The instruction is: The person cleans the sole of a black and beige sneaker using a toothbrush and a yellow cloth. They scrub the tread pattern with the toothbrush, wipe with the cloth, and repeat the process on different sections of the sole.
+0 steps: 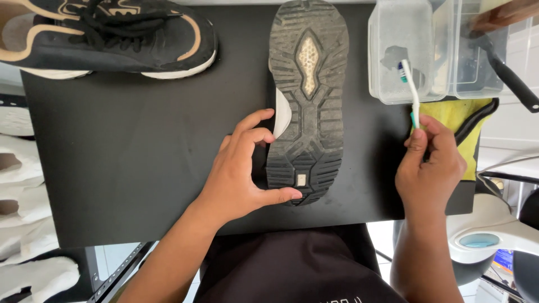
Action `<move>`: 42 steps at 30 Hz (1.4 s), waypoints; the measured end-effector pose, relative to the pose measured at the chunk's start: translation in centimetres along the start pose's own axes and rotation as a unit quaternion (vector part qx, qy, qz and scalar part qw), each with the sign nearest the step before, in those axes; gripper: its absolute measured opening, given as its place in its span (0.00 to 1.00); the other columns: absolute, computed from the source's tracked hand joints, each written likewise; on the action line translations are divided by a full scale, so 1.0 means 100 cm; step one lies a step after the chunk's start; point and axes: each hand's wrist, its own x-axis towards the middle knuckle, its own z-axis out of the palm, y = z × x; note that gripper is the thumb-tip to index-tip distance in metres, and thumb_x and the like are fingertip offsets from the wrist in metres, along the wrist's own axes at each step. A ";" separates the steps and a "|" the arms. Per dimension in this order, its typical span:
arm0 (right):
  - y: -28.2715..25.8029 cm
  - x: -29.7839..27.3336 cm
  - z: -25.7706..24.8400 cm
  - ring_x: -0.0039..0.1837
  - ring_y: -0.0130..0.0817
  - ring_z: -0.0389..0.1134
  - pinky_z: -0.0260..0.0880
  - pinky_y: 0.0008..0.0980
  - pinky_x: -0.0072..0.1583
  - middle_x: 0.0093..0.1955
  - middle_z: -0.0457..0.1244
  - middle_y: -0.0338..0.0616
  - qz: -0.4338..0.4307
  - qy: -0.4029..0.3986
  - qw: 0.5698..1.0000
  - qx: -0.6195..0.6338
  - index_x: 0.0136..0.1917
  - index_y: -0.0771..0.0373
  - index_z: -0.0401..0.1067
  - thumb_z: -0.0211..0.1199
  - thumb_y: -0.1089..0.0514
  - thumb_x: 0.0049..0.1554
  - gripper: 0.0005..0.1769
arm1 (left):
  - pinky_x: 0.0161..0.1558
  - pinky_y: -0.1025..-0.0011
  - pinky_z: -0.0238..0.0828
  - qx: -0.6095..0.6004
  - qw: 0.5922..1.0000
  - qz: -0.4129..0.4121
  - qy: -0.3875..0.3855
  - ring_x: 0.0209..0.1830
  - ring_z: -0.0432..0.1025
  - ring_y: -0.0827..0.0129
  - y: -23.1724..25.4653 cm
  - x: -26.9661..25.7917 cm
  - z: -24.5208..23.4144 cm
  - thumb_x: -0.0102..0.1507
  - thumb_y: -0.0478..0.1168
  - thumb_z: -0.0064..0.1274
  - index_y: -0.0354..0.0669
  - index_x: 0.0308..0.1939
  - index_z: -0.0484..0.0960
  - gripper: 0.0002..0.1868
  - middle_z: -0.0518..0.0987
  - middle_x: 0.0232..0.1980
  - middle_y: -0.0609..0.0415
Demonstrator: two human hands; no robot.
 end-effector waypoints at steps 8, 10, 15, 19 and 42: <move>-0.022 0.000 -0.021 0.46 0.31 0.65 0.63 0.27 0.52 0.45 0.65 0.47 0.072 -0.065 0.981 0.168 0.63 0.70 0.73 0.55 0.61 0.75 0.10 | 0.61 0.51 0.62 0.009 0.999 0.042 0.029 0.66 0.71 0.56 -0.004 -0.002 0.006 0.50 0.58 0.72 0.45 0.55 0.64 0.41 0.63 0.76 0.42; -0.041 0.004 -0.022 0.47 0.30 0.65 0.62 0.28 0.53 0.44 0.66 0.44 0.051 -0.084 0.977 0.188 0.59 0.67 0.75 0.58 0.57 0.73 0.11 | 0.60 0.50 0.62 0.013 0.997 0.062 0.039 0.71 0.68 0.52 -0.006 -0.003 0.010 0.52 0.57 0.70 0.43 0.55 0.63 0.41 0.64 0.75 0.39; -0.074 0.033 -0.028 0.41 0.27 0.70 0.66 0.26 0.44 0.43 0.70 0.39 -0.109 -0.197 0.971 0.081 0.46 0.62 0.78 0.76 0.57 0.58 0.09 | 0.59 0.51 0.63 0.015 0.997 0.057 0.043 0.69 0.69 0.52 -0.007 -0.002 0.012 0.50 0.57 0.71 0.42 0.54 0.63 0.42 0.63 0.75 0.39; -0.092 0.041 -0.027 0.30 0.23 0.57 0.57 0.23 0.37 0.41 0.69 0.35 -0.106 -0.208 0.969 0.086 0.43 0.59 0.76 0.76 0.56 0.58 0.10 | 0.60 0.49 0.62 0.018 0.997 0.063 0.044 0.72 0.67 0.50 -0.008 -0.003 0.013 0.50 0.56 0.71 0.41 0.55 0.63 0.42 0.63 0.75 0.37; -0.074 0.064 -0.040 0.36 0.23 0.63 0.59 0.23 0.39 0.41 0.70 0.42 -0.061 -0.272 0.955 0.103 0.45 0.66 0.78 0.73 0.58 0.59 0.09 | 0.61 0.50 0.63 0.038 0.997 0.064 0.037 0.75 0.65 0.52 -0.008 -0.004 0.011 0.53 0.58 0.69 0.40 0.62 0.65 0.44 0.62 0.76 0.43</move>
